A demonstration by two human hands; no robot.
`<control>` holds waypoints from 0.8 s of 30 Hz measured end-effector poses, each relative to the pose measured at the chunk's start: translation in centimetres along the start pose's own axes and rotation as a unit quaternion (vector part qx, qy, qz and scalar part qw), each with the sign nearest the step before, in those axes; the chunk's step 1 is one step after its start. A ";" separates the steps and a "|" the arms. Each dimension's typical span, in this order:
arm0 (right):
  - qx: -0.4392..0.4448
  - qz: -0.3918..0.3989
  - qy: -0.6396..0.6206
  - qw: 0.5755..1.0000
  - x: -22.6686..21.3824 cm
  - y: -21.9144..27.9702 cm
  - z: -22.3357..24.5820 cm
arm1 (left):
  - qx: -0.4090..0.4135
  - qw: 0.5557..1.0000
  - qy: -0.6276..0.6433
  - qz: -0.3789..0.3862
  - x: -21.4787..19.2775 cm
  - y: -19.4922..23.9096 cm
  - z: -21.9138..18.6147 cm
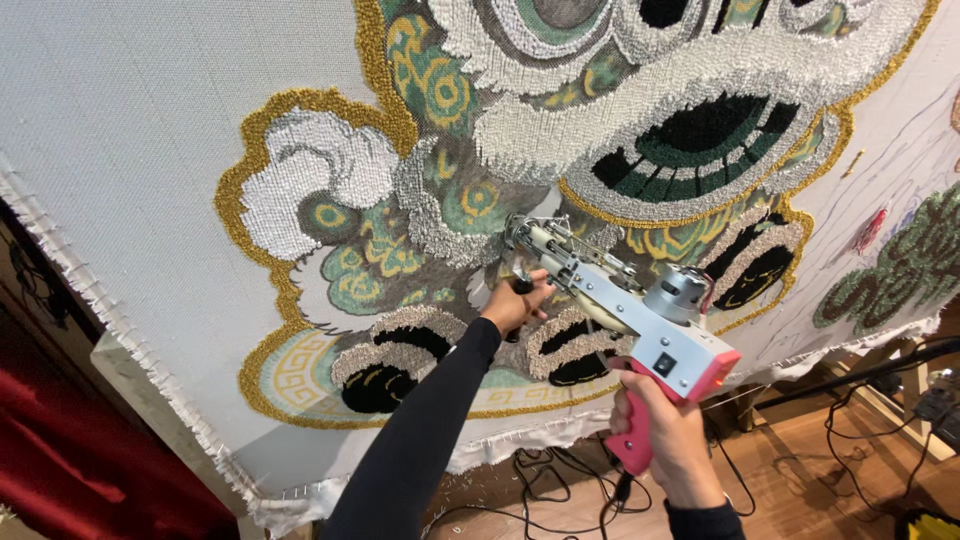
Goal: The person uses a pink and silver electric tufting gun to apply yarn into a stretched canvas featuring a pre-drawn skull design. The operator holds the gun with both hands, guiding it along the contours of the artwork to create a textured, pile surface. The process involves repetitive pressing and moving of the tool across the fabric.
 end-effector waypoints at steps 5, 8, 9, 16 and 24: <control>0.011 -0.011 0.005 1.000 -4.0 1.9 1.4 | 0.001 0.999 -0.006 0.052 4.1 -1.0 0.4; 0.001 0.001 0.009 1.000 -6.0 3.1 2.1 | 0.006 0.998 0.034 0.045 5.7 -0.6 0.7; 0.000 0.007 0.007 1.000 -6.4 3.4 2.2 | 0.030 0.997 0.045 0.063 6.1 -0.3 0.5; -0.009 0.000 -0.025 1.000 -7.6 5.2 2.4 | 0.038 0.994 -0.077 0.068 7.6 2.6 -2.8; 0.049 -0.015 -0.055 0.997 -7.2 4.6 0.8 | 0.023 0.996 0.010 0.087 6.4 4.0 0.2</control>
Point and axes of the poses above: each hand's wrist, its own y-axis away from the middle knuckle, its own x-axis out of the palm, z = x × y, the point moved 1 cm from there along -y, towards the middle knuckle, and after that the axes turned 8 degrees about z, right-handed, at the moved point
